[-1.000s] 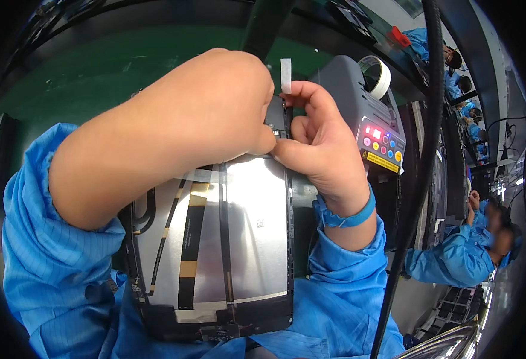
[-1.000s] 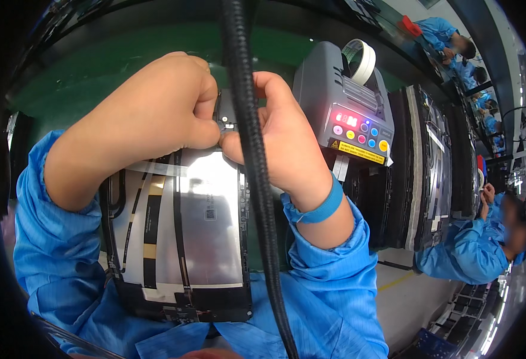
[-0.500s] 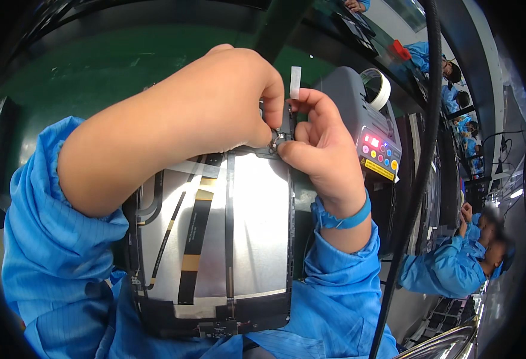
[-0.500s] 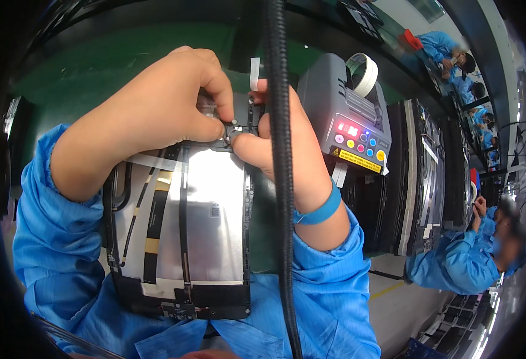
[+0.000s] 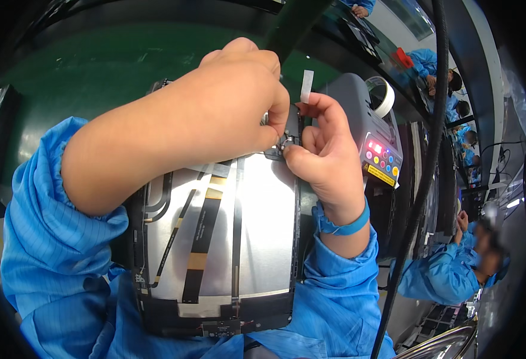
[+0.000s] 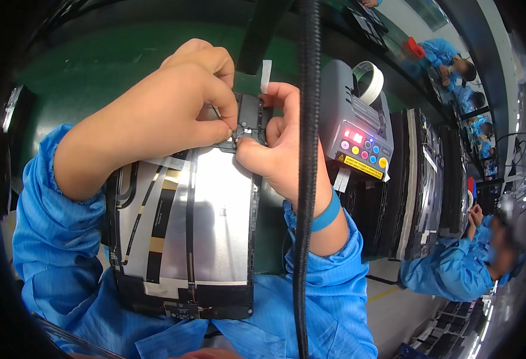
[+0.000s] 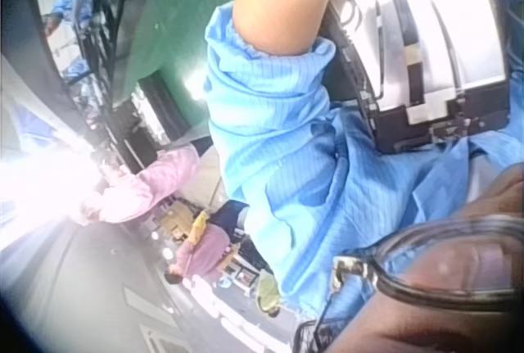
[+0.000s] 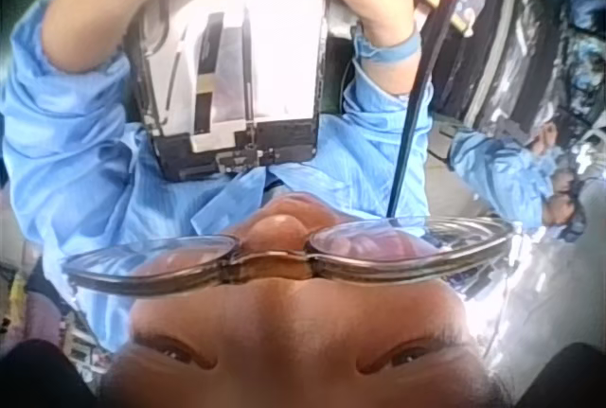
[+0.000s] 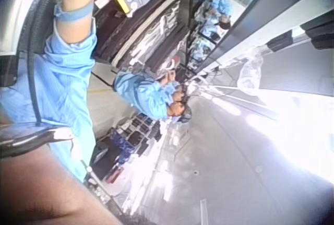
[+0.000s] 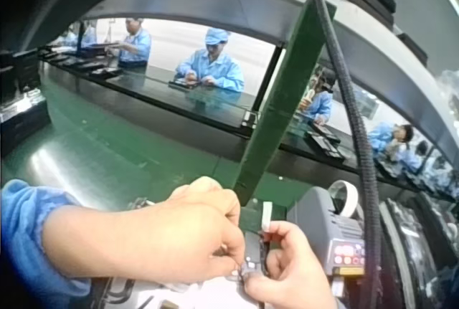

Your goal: The person applies white adhesive strips to the internal components of black rectangular electronic devices on a factory assembly line. They handle multiple units sequentially, carefully aligning and pressing the strips into place on the green workbench.

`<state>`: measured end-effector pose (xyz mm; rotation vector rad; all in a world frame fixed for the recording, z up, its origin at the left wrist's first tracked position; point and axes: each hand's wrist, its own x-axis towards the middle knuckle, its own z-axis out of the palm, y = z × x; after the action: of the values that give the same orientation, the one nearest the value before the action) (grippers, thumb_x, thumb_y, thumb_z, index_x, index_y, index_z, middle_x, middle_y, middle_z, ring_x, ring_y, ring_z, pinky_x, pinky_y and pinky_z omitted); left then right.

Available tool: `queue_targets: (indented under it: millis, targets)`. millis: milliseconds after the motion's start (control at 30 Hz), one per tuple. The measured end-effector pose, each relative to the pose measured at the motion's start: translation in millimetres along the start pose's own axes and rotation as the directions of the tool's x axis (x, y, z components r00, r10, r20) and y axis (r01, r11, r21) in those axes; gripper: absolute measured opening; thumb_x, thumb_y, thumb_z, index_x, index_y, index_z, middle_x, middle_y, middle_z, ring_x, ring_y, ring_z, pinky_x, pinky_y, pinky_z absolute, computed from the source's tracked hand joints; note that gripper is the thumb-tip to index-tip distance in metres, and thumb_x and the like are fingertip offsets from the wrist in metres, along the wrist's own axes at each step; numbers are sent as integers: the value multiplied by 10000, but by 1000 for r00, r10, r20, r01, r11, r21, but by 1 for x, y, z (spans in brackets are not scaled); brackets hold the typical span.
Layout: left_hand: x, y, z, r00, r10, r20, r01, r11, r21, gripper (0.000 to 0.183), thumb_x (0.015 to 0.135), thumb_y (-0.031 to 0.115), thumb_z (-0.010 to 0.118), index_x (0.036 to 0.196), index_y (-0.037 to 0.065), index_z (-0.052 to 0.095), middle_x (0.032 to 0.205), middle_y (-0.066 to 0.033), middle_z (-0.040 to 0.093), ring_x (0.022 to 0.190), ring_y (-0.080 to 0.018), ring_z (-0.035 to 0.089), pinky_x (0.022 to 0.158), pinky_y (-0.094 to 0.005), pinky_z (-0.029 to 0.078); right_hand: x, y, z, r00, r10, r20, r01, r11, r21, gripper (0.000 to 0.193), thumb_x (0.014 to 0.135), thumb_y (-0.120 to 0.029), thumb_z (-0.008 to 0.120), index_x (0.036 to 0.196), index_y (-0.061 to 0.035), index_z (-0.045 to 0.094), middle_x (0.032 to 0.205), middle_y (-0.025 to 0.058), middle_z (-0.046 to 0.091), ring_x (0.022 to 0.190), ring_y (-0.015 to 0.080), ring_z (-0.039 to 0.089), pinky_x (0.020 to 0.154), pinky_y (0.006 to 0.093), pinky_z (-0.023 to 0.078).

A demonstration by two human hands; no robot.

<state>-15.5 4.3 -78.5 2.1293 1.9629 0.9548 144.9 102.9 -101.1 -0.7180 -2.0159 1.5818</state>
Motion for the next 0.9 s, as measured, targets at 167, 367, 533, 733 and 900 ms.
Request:
queue_targets:
  millis: [167, 367, 533, 733, 900]
  targets:
    - [-3, 2, 2, 1000, -15, 2, 15, 1000, 25, 26, 718, 55, 657, 709, 38, 641, 899, -79, 522, 1019, -275, 478, 859, -367, 430, 0, 0, 3, 1000, 8, -5, -8, 1000, -5, 615, 652, 54, 586, 1245, 28, 426, 1097, 76, 481, 609, 23, 388, 564, 180, 346]
    - [-9, 0, 10, 993, 106, -45, -92, 965, 244, 16, 732, 55, 654, 724, 56, 640, 918, -79, 538, 1028, -280, 484, 890, -393, 402, 1, -1, 6, 998, -41, -40, 39, 998, -54, 619, 628, -14, 652, 1206, 28, 433, 870, 24, 521, 552, 28, 399, 472, 216, 329]
    - [-13, -4, 6, 982, 166, -93, -148, 973, 176, 28, 724, 67, 657, 744, 62, 677, 899, -68, 546, 1004, -269, 496, 873, -391, 405, 8, -9, -1, 998, 39, 47, -31, 989, -143, 674, 611, -25, 665, 1236, 29, 417, 1041, 77, 496, 606, 49, 449, 520, 220, 380]
    - [-22, -8, 12, 927, 345, -147, -302, 919, 253, 150, 670, 97, 660, 804, 82, 726, 942, -59, 580, 1035, -251, 501, 887, -384, 404, 15, -16, -5, 988, 80, 129, -57, 983, -175, 740, 611, -36, 681, 1281, 46, 380, 1124, 112, 472, 688, 94, 548, 612, 236, 464]
    - [-26, -3, 3, 917, 387, -95, -337, 880, 334, 149, 654, 100, 669, 786, 95, 736, 985, -63, 596, 1071, -246, 495, 899, -384, 394, 17, -22, -13, 980, 110, 166, -86, 985, -148, 743, 623, -25, 683, 1293, 50, 372, 1129, 116, 500, 731, 123, 594, 651, 244, 488]
